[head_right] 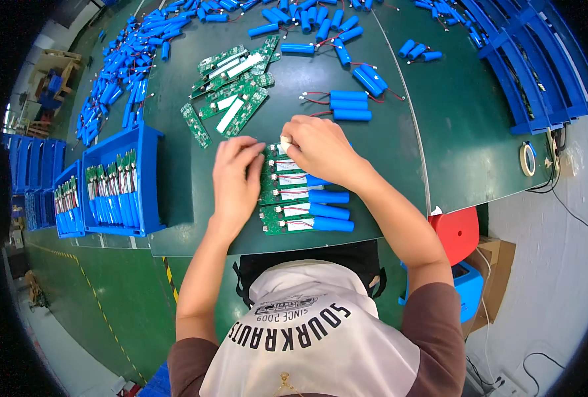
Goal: The person connects battery packs to circuit boards and presses them together onto adhesive tape, stacks the assembled units into a plastic crate, and arranges additional battery packs and circuit boards on the table to assemble.
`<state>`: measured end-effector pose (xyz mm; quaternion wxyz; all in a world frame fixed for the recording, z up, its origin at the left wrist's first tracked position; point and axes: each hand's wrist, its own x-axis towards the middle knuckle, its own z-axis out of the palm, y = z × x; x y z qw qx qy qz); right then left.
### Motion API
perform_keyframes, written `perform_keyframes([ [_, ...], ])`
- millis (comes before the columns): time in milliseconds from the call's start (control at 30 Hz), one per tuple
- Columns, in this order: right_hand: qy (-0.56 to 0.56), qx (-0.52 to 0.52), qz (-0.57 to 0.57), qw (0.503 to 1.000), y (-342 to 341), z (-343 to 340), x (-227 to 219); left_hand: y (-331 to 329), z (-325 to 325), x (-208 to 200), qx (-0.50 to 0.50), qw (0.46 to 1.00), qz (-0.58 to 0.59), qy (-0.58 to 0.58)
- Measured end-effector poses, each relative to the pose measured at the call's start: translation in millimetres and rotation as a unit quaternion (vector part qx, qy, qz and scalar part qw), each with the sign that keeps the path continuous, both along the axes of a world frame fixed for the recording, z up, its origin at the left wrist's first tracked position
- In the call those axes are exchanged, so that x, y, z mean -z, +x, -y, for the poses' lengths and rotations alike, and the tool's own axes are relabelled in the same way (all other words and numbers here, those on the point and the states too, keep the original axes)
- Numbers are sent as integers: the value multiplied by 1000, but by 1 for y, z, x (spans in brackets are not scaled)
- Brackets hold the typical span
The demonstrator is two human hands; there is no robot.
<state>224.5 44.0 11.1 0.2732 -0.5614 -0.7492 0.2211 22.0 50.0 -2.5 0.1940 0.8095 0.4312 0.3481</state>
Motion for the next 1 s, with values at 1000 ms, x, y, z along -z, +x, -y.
perform_keyframes([
  [1000,15,-8,64,998,-17,3,1,1,14,18,43,999,-27,14],
])
